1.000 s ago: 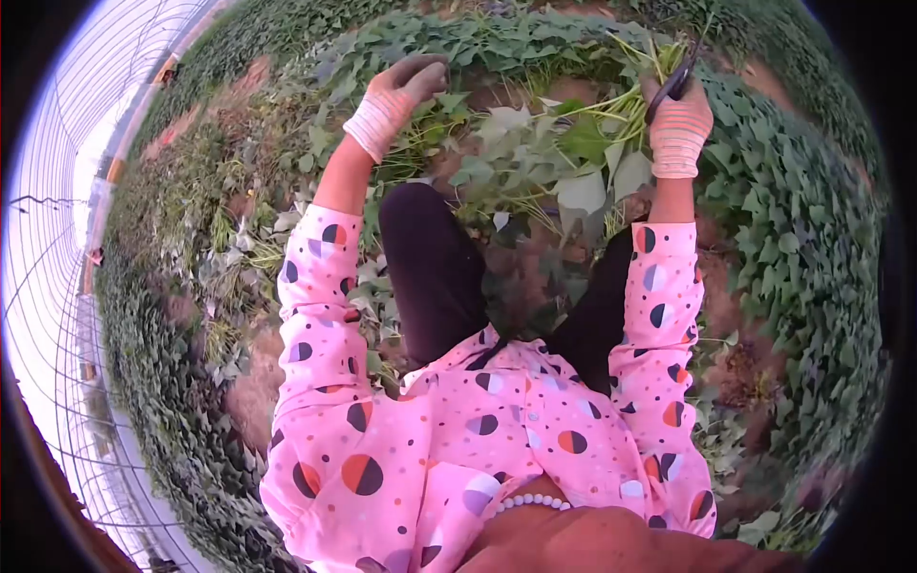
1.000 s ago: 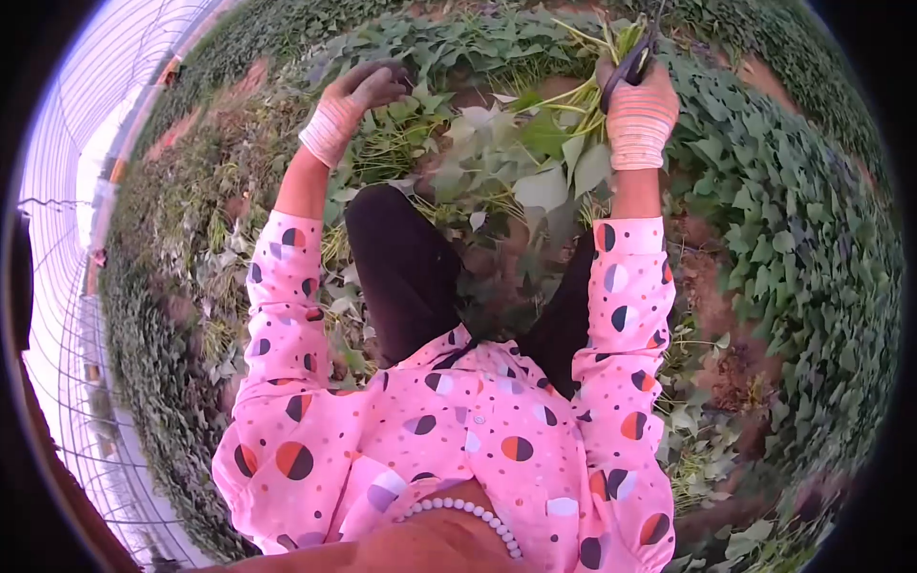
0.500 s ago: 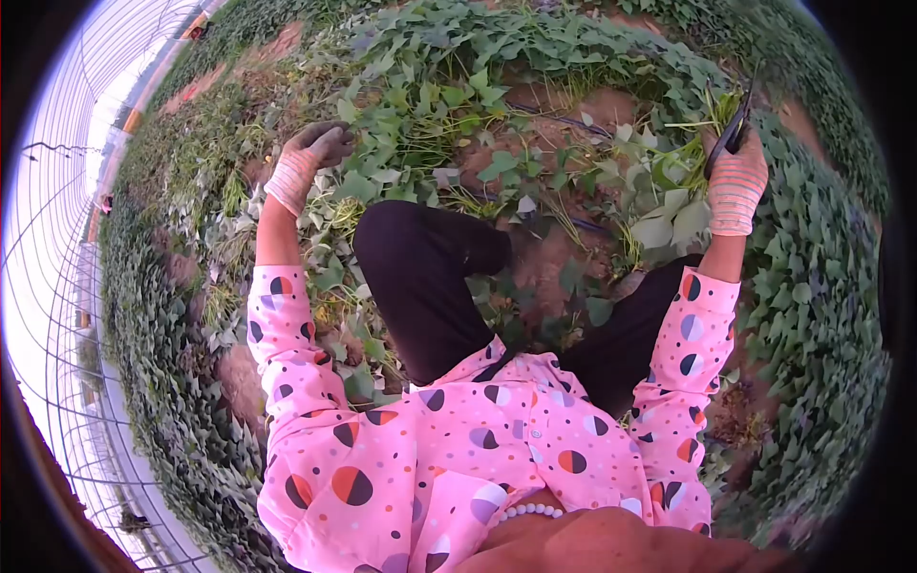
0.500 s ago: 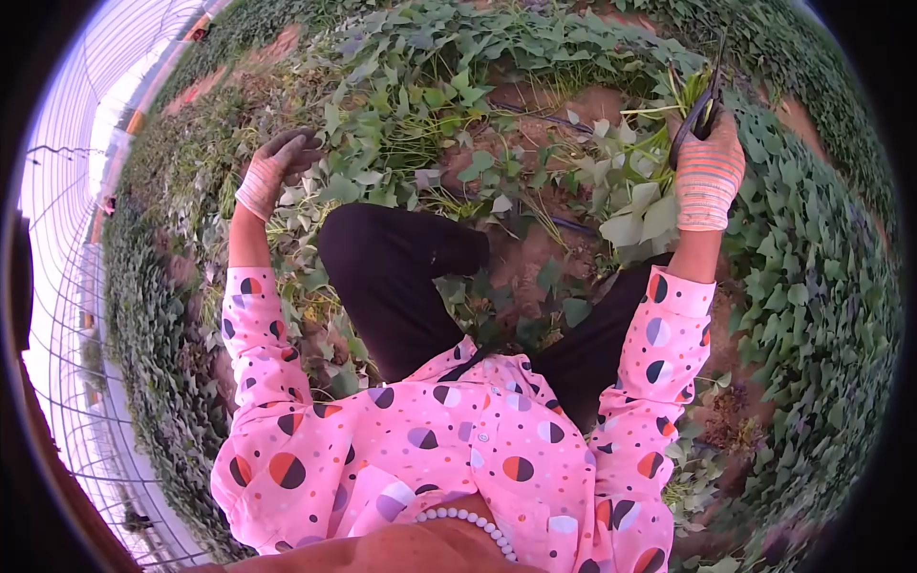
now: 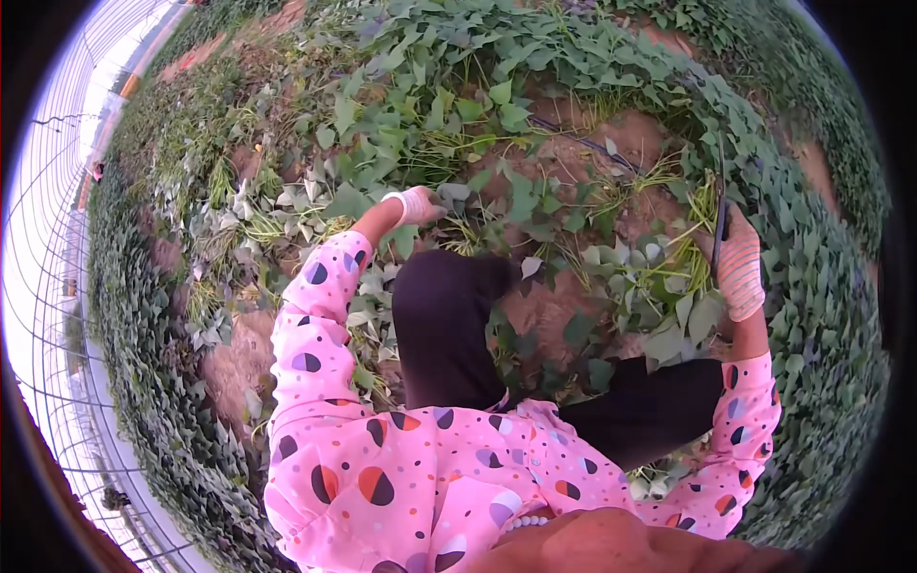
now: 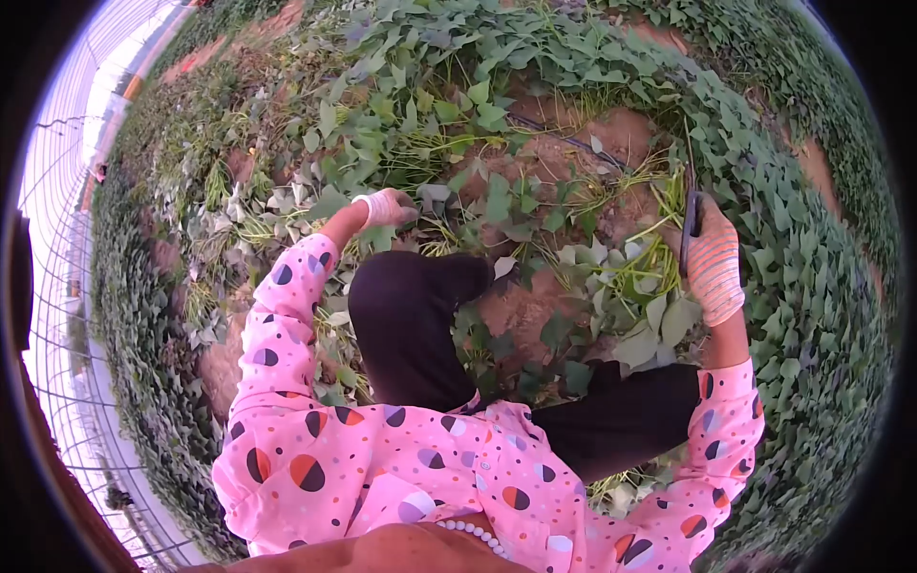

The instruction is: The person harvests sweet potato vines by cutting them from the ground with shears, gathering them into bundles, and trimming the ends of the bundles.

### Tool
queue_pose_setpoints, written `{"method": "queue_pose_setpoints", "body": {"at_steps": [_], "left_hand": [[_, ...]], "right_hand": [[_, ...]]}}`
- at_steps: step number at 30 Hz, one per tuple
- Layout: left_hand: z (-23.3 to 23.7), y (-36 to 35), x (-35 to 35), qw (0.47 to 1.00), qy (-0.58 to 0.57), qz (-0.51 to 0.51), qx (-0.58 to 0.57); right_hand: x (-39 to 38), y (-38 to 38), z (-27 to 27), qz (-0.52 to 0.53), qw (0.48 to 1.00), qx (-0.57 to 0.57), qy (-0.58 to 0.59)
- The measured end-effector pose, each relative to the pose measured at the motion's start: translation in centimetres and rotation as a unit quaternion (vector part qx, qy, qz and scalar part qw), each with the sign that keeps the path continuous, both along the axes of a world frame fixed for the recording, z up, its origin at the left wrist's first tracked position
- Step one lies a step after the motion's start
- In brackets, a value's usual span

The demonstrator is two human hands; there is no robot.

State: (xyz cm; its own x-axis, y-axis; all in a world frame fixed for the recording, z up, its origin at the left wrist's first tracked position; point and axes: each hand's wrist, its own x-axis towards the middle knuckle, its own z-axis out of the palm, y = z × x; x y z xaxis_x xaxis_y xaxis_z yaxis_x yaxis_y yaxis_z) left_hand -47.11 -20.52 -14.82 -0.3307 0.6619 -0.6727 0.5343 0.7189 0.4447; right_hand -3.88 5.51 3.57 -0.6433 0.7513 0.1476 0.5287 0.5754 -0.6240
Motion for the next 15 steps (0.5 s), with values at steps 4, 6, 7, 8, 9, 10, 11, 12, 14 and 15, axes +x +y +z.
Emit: {"method": "queue_pose_setpoints", "body": {"at_steps": [4,6,7,8,9,10,11,12,14,15], "left_hand": [[-0.6,7.7,4.9,0.980,-0.054,-0.064,0.180],[0.4,12.5,8.6,0.899,-0.308,0.025,0.311],[0.0,14.9,10.8,0.858,-0.358,0.012,0.367],[-0.4,17.0,12.9,0.812,-0.404,0.005,0.421],[0.9,18.3,14.5,0.825,-0.435,0.019,0.359],[1.8,19.0,15.8,0.833,-0.466,0.034,0.296],[-0.2,19.7,16.1,0.841,-0.457,0.061,0.285],[-2.2,20.2,15.8,0.848,-0.447,0.088,0.271],[-4.9,19.8,12.3,0.937,-0.315,0.097,0.114],[-7.4,19.4,10.6,0.964,-0.253,0.066,0.042]], "right_hand": [[-3.8,3.6,-3.8,0.055,0.992,-0.090,-0.069],[-6.4,5.4,-8.9,0.063,0.971,-0.230,-0.008],[-8.2,5.4,-10.2,0.071,0.973,-0.220,-0.015],[-10.2,5.2,-11.9,0.073,0.971,-0.226,-0.009],[-12.1,4.4,-12.9,0.055,0.956,-0.289,0.009],[-13.3,4.0,-14.3,0.073,0.965,-0.251,-0.014],[-14.4,4.8,-16.1,0.049,0.947,-0.316,-0.024],[-15.2,5.5,-18.0,0.022,0.924,-0.380,-0.036],[-15.8,7.0,-22.7,0.022,0.894,-0.446,0.036],[-16.2,8.4,-25.5,0.014,0.858,-0.501,0.114]]}}
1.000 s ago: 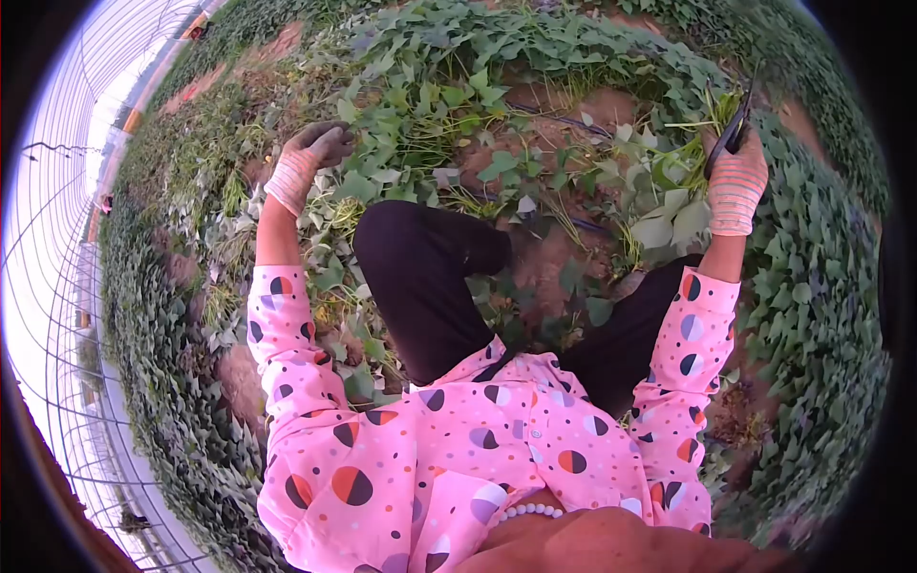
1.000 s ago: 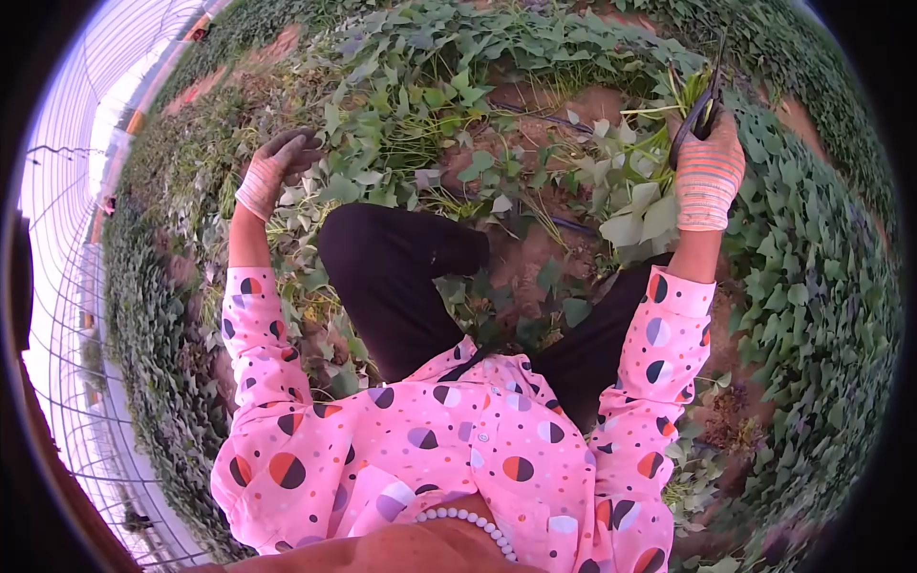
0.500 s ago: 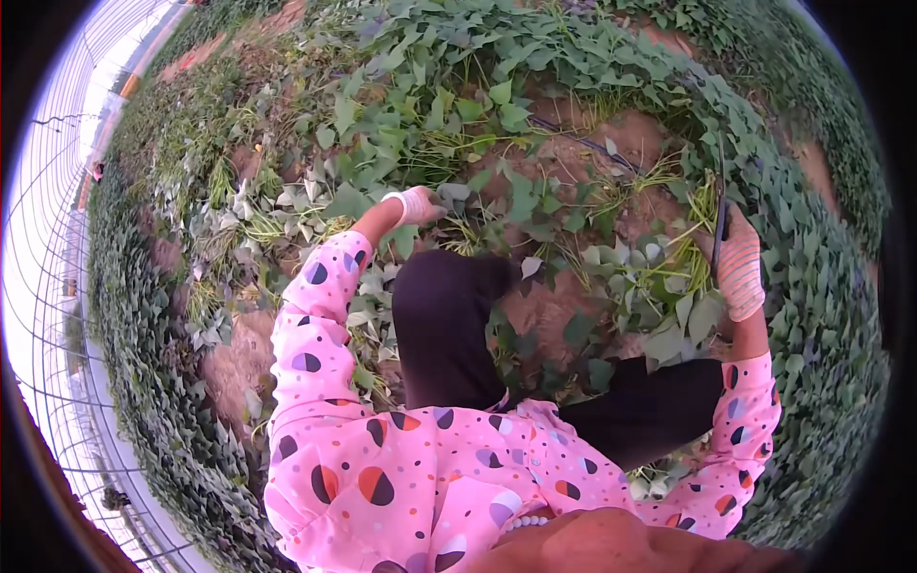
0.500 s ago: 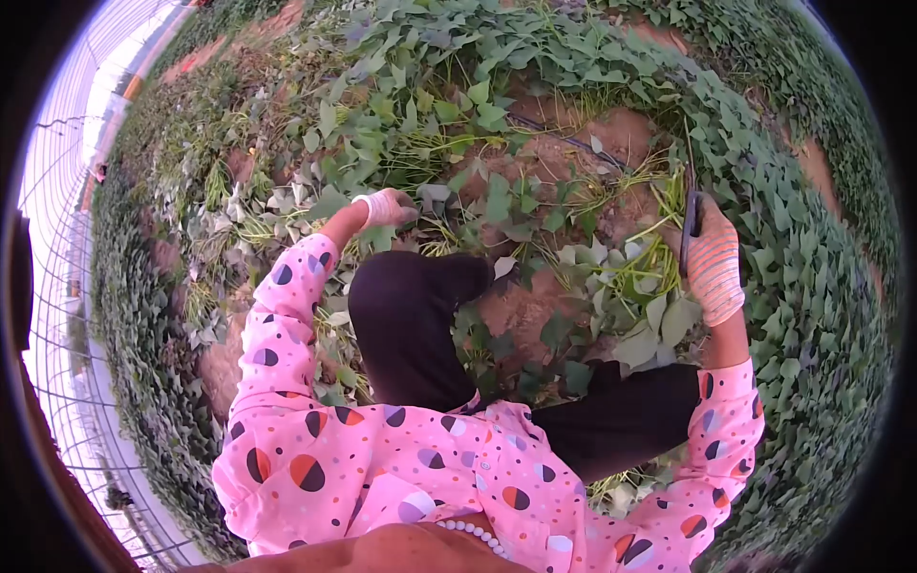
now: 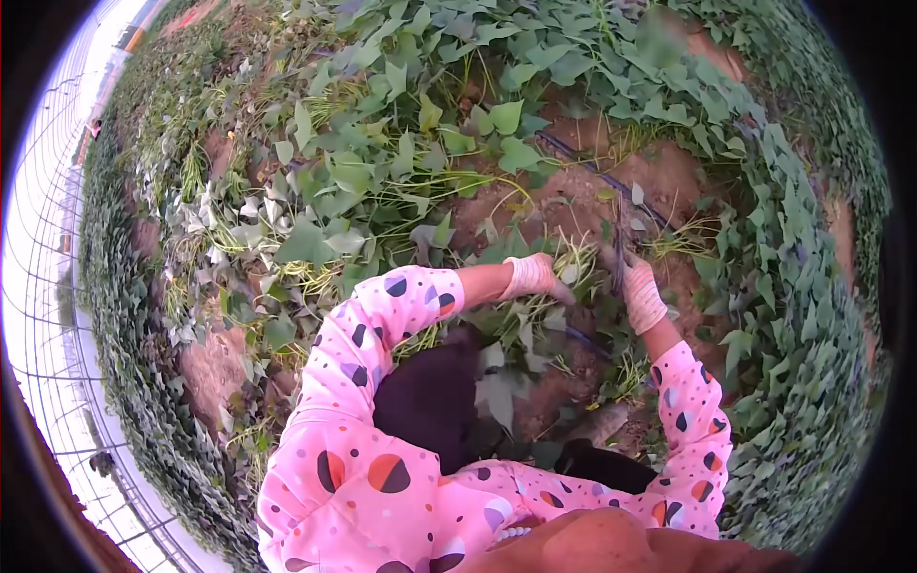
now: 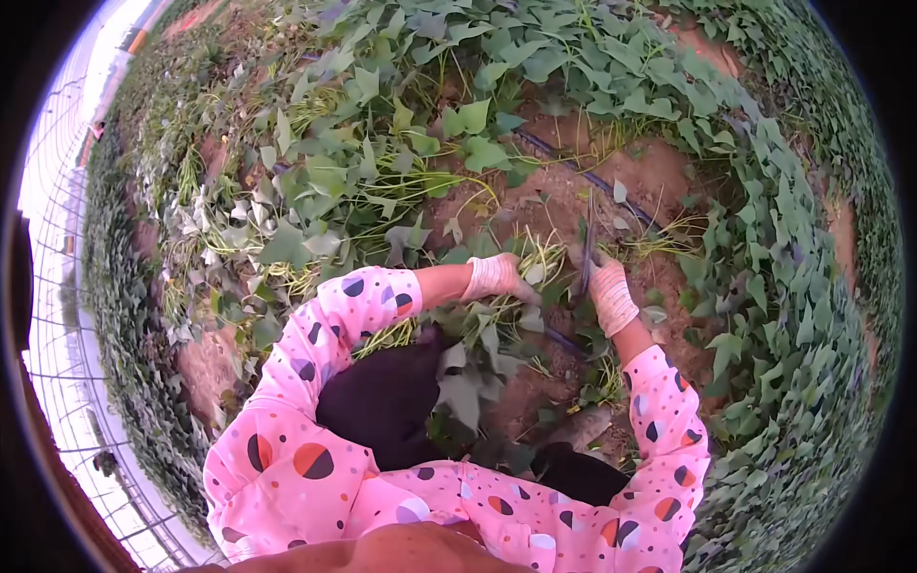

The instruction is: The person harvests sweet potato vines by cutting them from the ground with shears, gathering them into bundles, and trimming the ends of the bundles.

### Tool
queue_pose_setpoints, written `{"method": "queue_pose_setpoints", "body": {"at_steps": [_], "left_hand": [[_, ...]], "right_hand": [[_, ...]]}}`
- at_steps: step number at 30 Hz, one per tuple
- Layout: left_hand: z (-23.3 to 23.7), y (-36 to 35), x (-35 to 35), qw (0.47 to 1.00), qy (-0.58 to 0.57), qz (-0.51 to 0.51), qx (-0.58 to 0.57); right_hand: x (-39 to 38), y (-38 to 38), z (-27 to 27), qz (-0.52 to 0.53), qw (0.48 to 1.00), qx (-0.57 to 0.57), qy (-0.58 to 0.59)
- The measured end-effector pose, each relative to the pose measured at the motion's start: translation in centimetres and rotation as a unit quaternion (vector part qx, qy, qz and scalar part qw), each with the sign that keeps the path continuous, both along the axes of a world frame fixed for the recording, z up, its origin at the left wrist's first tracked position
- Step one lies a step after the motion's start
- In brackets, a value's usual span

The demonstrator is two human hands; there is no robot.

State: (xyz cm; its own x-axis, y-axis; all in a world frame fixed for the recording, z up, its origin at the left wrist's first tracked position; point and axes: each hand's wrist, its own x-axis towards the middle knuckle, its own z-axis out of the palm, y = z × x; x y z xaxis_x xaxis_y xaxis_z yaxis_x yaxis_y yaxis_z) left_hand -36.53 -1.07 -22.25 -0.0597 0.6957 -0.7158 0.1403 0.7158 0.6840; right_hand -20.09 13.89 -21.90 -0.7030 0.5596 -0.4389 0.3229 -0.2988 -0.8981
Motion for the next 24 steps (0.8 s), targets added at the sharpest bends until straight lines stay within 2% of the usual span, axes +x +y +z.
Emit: {"method": "queue_pose_setpoints", "body": {"at_steps": [1,2,3,4,5,6,7,8,9,10,11,12,13,14,15,16,17,18,19,20,21,22,23,24], "left_hand": [[0.1,-0.3,-1.6,0.994,0.056,-0.076,-0.063],[-1.8,-0.7,-3.1,0.979,0.148,-0.133,-0.044],[-2.6,-1.1,-4.4,0.970,0.217,-0.108,-0.020],[-2.2,-1.2,-5.7,0.958,0.260,-0.120,-0.019],[-1.7,-1.2,-6.9,0.947,0.297,-0.121,-0.029],[-1.9,-1.3,-8.0,0.801,0.448,-0.397,-0.002],[-2.2,-1.3,-9.1,0.558,0.541,-0.629,0.027],[-7.2,-2.7,-11.7,0.682,0.564,-0.464,0.030],[-11.9,-4.5,-14.7,0.774,0.567,-0.280,0.031],[-8.5,-4.6,-17.1,0.798,0.561,-0.218,0.007],[-4.5,-4.9,-19.3,0.819,0.551,-0.157,-0.017],[-4.2,-6.2,-21.9,0.822,0.556,-0.083,-0.087],[-3.7,-8.0,-23.9,0.816,0.557,-0.010,-0.155],[-4.7,-11.3,-25.2,0.818,0.544,0.003,-0.187],[-6.4,-14.2,-26.0,0.820,0.529,0.016,-0.219],[-7.1,-15.9,-25.6,0.818,0.529,0.014,-0.225],[-7.6,-17.6,-24.8,0.830,0.518,0.033,-0.204],[-7.8,-18.9,-24.0,0.841,0.506,0.053,-0.184],[-6.8,-18.8,-23.0,0.840,0.505,0.056,-0.189],[-5.1,-17.5,-21.9,0.844,0.490,0.078,-0.204],[-4.1,-16.9,-21.4,0.847,0.476,0.100,-0.216],[-4.8,-18.0,-21.4,0.846,0.509,0.112,-0.111],[-5.4,-19.1,-21.4,0.846,0.508,0.115,-0.111],[-4.7,-19.1,-21.1,0.847,0.514,0.103,-0.082]], "right_hand": [[-0.2,1.9,-4.2,0.004,1.000,-0.008,-0.003],[-0.4,3.8,-9.1,0.061,0.995,0.062,-0.057],[-1.2,5.2,-12.2,0.123,0.978,0.129,-0.109],[-3.6,5.3,-12.2,0.290,0.876,0.346,-0.169],[-5.9,4.4,-13.9,0.363,0.822,0.432,-0.071],[-8.9,3.3,-14.4,0.420,0.807,0.413,-0.055],[-12.1,1.7,-14.6,0.403,0.820,0.396,-0.089],[-15.1,1.1,-16.1,0.474,0.742,0.475,-0.006],[-18.7,0.1,-17.4,0.505,0.724,0.469,-0.037],[-21.6,-0.7,-17.3,0.489,0.733,0.474,-0.019],[-24.6,-2.0,-19.6,0.472,0.766,0.432,-0.061],[-26.1,-3.1,-16.4,0.358,0.883,0.303,0.017],[-28.4,-3.9,-19.4,0.421,0.841,0.339,0.024],[-29.9,-4.3,-18.2,0.429,0.848,0.307,-0.047],[-30.8,-3.8,-16.7,0.435,0.841,0.317,-0.064],[-31.3,-2.8,-17.4,0.437,0.842,0.312,-0.061],[-31.4,-0.3,-19.0,0.294,0.886,0.357,-0.032],[-30.8,2.0,-20.6,0.144,0.908,0.392,-0.005],[-29.7,4.6,-20.2,0.127,0.972,0.191,0.058],[-29.9,7.6,-24.0,0.069,0.977,-0.203,-0.003],[-29.1,8.6,-19.6,0.081,0.967,-0.238,-0.035],[-29.2,8.5,-23.1,0.130,0.980,-0.104,0.110],[-29.1,8.4,-26.4,0.173,0.952,0.034,0.251],[-28.7,7.8,-24.2,0.177,0.951,0.036,0.251]]}}
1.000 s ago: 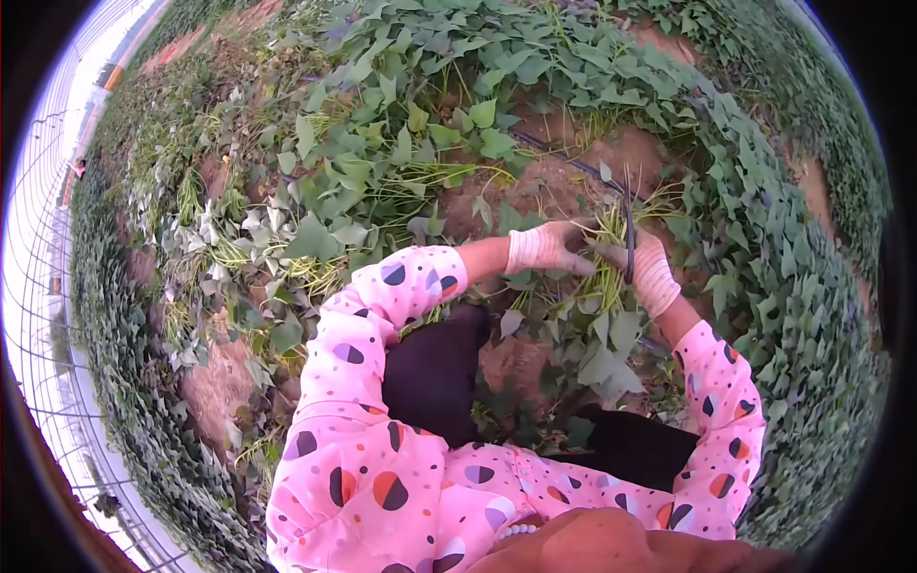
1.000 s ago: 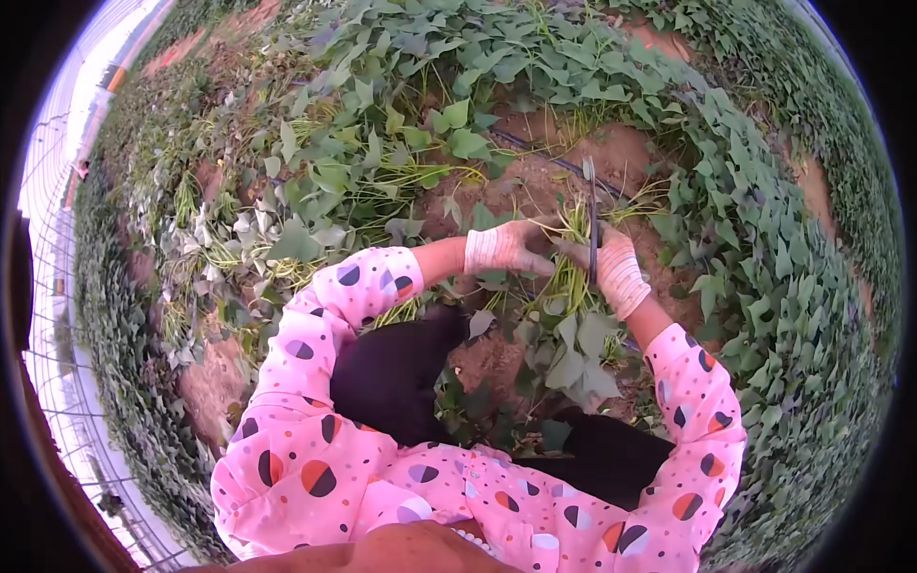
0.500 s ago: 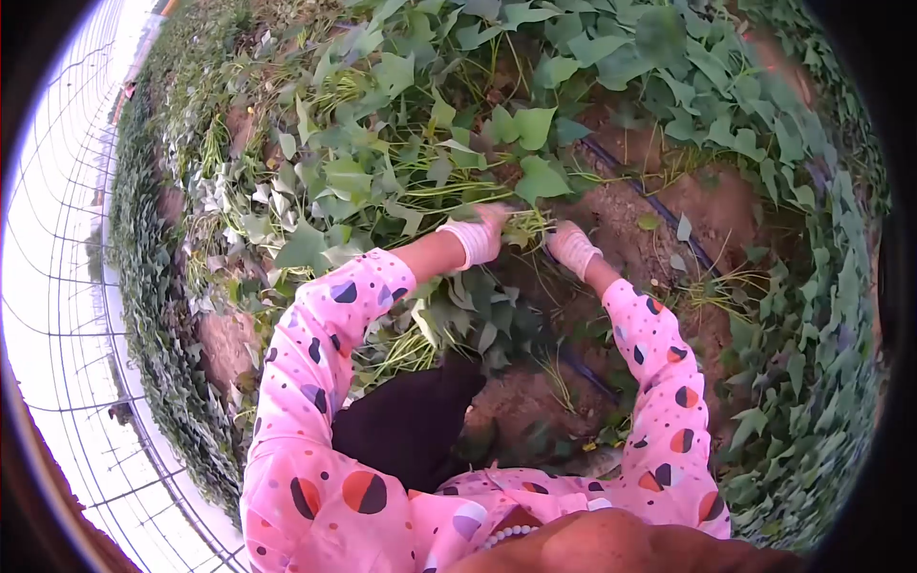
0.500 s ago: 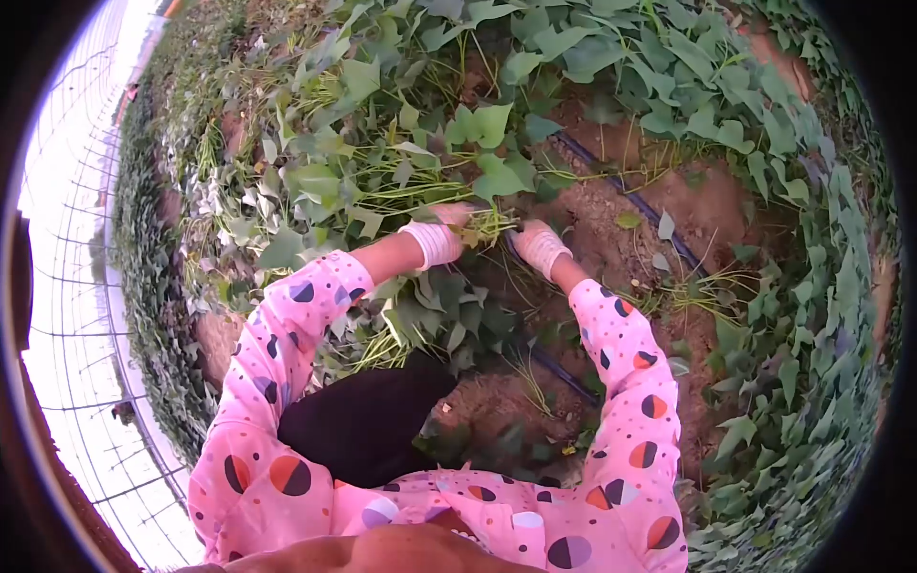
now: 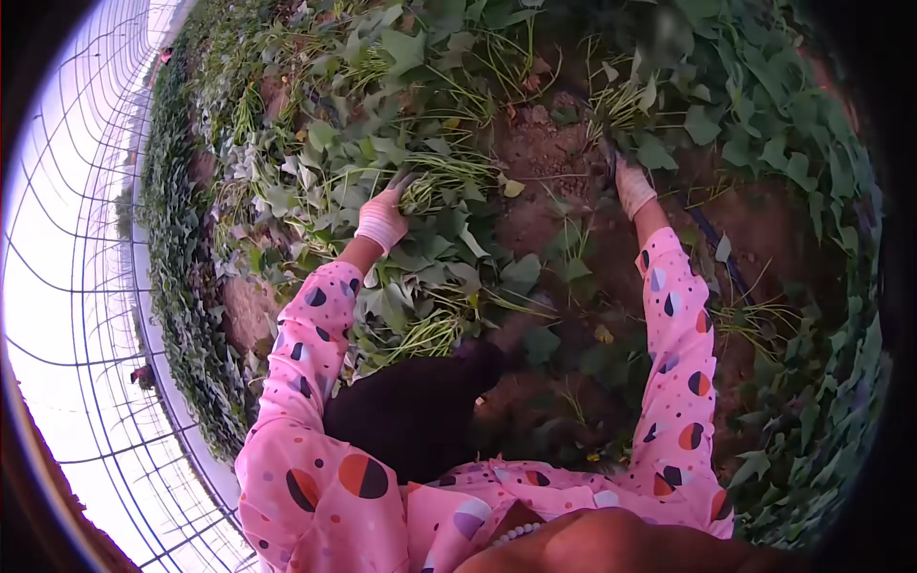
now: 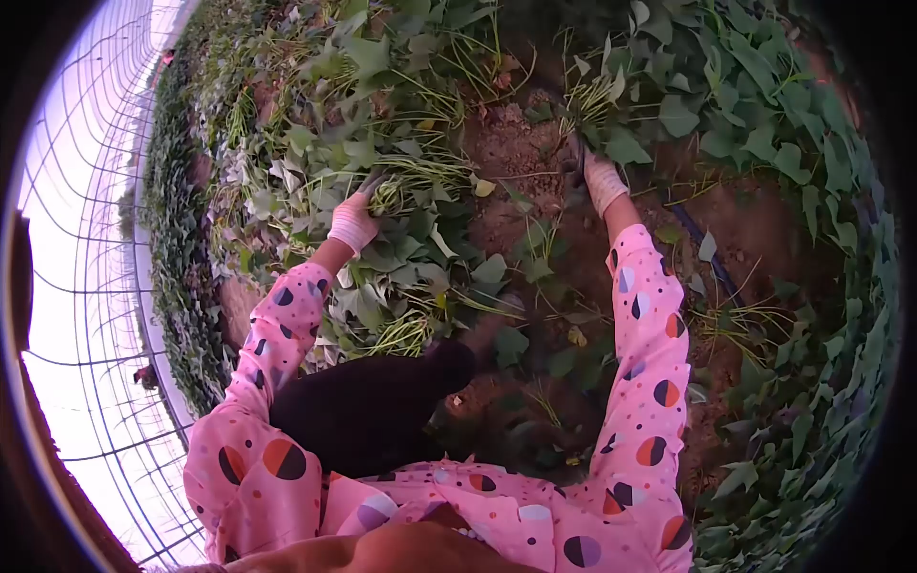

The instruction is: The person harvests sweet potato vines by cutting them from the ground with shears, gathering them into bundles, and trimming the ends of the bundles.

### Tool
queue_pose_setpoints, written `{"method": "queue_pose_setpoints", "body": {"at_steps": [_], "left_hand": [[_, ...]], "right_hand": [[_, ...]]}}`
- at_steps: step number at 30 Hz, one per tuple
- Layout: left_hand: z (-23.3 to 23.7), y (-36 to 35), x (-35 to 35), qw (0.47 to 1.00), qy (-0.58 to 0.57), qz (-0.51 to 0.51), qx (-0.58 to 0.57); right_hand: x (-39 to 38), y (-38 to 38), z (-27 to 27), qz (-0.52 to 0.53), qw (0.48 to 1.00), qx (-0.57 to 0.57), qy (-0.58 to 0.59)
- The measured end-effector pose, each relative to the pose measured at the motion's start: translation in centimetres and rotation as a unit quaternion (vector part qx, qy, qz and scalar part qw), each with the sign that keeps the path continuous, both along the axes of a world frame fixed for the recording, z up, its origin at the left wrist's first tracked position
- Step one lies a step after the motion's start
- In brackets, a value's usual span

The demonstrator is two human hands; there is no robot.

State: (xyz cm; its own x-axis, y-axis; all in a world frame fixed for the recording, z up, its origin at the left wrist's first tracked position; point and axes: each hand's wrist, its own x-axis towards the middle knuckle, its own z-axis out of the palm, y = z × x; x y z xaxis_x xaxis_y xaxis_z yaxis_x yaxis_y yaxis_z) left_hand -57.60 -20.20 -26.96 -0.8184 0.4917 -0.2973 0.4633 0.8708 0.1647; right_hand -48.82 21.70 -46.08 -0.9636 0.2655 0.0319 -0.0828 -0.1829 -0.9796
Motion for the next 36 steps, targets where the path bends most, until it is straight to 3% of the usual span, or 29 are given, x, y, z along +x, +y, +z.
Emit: {"method": "queue_pose_setpoints", "body": {"at_steps": [1,2,3,5,6,7,8,9,10,11,12,14,17,19,22,25,27,32,36], "left_hand": [[0.7,0.1,0.3,0.999,0.008,-0.027,0.019],[1.1,0.0,0.4,0.999,0.009,-0.026,0.023],[1.3,0.0,0.7,0.998,0.011,-0.040,0.046],[0.9,-0.6,1.0,0.996,0.009,-0.050,0.070],[0.4,-1.0,0.7,0.997,-0.009,-0.027,0.075],[-0.2,-1.2,0.2,0.997,-0.026,-0.005,0.079],[-1.0,-1.3,-0.4,0.996,-0.024,-0.005,0.081],[-2.0,-1.2,-1.2,0.999,-0.028,0.006,-0.018],[-1.8,-0.7,-1.5,0.993,-0.032,0.017,-0.117],[-1.6,-0.3,-1.6,0.993,-0.029,0.016,-0.116],[0.0,1.2,-1.2,0.986,-0.046,0.023,-0.157],[1.9,3.0,-1.0,0.981,-0.045,0.027,-0.185],[3.8,4.1,-3.3,0.990,0.040,0.100,-0.086],[8.8,7.7,-3.5,0.992,0.075,0.100,-0.027],[8.0,12.1,-5.0,0.984,0.138,-0.108,0.030],[2.1,17.1,-6.9,0.928,0.057,-0.315,-0.190],[-1.9,18.1,-8.5,0.875,0.034,-0.374,-0.305],[-6.1,16.8,-10.5,0.869,0.046,-0.377,-0.318],[-5.5,16.2,-9.1,0.894,0.069,-0.320,-0.306]], "right_hand": [[1.0,-1.1,4.5,0.012,0.975,-0.117,-0.190],[2.2,-2.1,7.3,0.021,0.900,-0.228,-0.371],[3.2,-2.8,7.3,0.081,0.911,-0.261,-0.309],[3.4,-4.6,3.1,0.182,0.902,-0.234,-0.315],[4.1,-5.8,2.8,0.197,0.952,-0.041,-0.230],[4.3,-7.4,3.1,0.204,0.958,0.154,-0.134],[3.2,-8.4,7.1,0.248,0.862,0.408,-0.172],[2.0,-9.5,11.3,0.269,0.831,0.382,-0.302],[0.9,-10.2,10.9,0.256,0.801,0.438,-0.317],[-0.4,-10.7,10.4,0.242,0.769,0.491,-0.330],[-1.6,-11.0,11.2,0.240,0.769,0.492,-0.329],[-3.4,-11.6,13.4,0.284,0.704,0.533,-0.373],[-5.1,-12.5,13.3,0.311,0.689,0.567,-0.327],[-5.2,-12.7,13.8,0.321,0.683,0.576,-0.315],[-5.4,-12.5,14.1,0.324,0.677,0.589,-0.299],[-5.3,-12.3,13.8,0.329,0.670,0.595,-0.297],[-5.1,-12.3,14.1,0.333,0.658,0.596,-0.319],[-5.2,-14.1,13.7,0.282,0.686,0.592,-0.316],[-5.5,-15.5,12.0,0.256,0.715,0.587,-0.282]]}}
